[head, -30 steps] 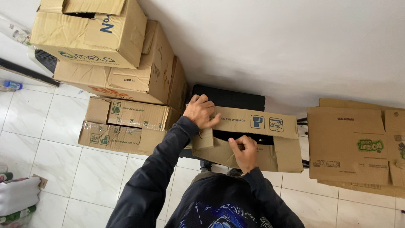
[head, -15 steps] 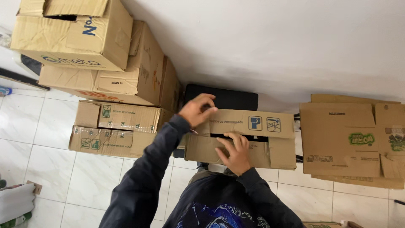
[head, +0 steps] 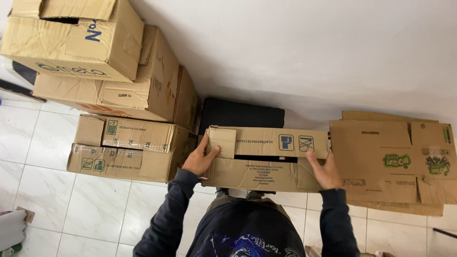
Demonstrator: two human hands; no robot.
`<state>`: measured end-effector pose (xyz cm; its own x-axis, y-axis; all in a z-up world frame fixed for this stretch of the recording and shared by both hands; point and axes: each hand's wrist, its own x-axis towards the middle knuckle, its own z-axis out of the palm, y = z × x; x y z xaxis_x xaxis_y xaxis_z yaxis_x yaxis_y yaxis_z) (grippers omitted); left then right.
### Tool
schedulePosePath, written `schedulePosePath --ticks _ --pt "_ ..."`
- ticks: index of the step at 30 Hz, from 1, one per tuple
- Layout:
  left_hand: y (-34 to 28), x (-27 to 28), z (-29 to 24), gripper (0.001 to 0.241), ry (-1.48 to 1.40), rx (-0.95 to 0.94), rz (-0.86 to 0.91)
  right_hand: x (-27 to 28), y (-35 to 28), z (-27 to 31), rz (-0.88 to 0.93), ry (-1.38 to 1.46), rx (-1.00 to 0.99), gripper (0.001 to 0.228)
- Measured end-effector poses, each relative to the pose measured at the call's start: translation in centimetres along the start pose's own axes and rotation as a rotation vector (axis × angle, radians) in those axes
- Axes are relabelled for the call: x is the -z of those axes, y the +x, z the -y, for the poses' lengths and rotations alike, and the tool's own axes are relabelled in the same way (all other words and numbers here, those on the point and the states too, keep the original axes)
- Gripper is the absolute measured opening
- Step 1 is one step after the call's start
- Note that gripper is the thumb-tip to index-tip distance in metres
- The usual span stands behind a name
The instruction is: The person assembles cardboard boxes by hand, folding the flaps and interlocking them to form the base and top of the containers.
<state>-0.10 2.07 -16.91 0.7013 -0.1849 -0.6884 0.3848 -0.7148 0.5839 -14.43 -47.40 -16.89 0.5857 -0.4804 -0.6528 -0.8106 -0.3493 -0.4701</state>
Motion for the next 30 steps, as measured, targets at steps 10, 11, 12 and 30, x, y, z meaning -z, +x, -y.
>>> schedulePosePath --ticks 10,11,12,30 --pt "-1.3 -1.2 -3.9 0.126 -0.582 0.284 0.055 3.5 0.4 2.0 0.111 0.646 -0.073 0.155" --pt "-1.9 -0.8 -4.3 0.125 -0.563 0.273 0.051 3.8 0.5 1.9 0.096 0.629 -0.042 0.150" --pt "-2.4 -0.3 -4.7 0.124 -0.544 0.262 0.047 4.0 0.6 1.8 0.081 0.612 -0.010 0.144" --pt "-7.1 3.1 -5.2 0.109 -0.729 -0.332 -0.023 5.5 -6.4 -4.2 -0.148 0.613 0.501 0.076"
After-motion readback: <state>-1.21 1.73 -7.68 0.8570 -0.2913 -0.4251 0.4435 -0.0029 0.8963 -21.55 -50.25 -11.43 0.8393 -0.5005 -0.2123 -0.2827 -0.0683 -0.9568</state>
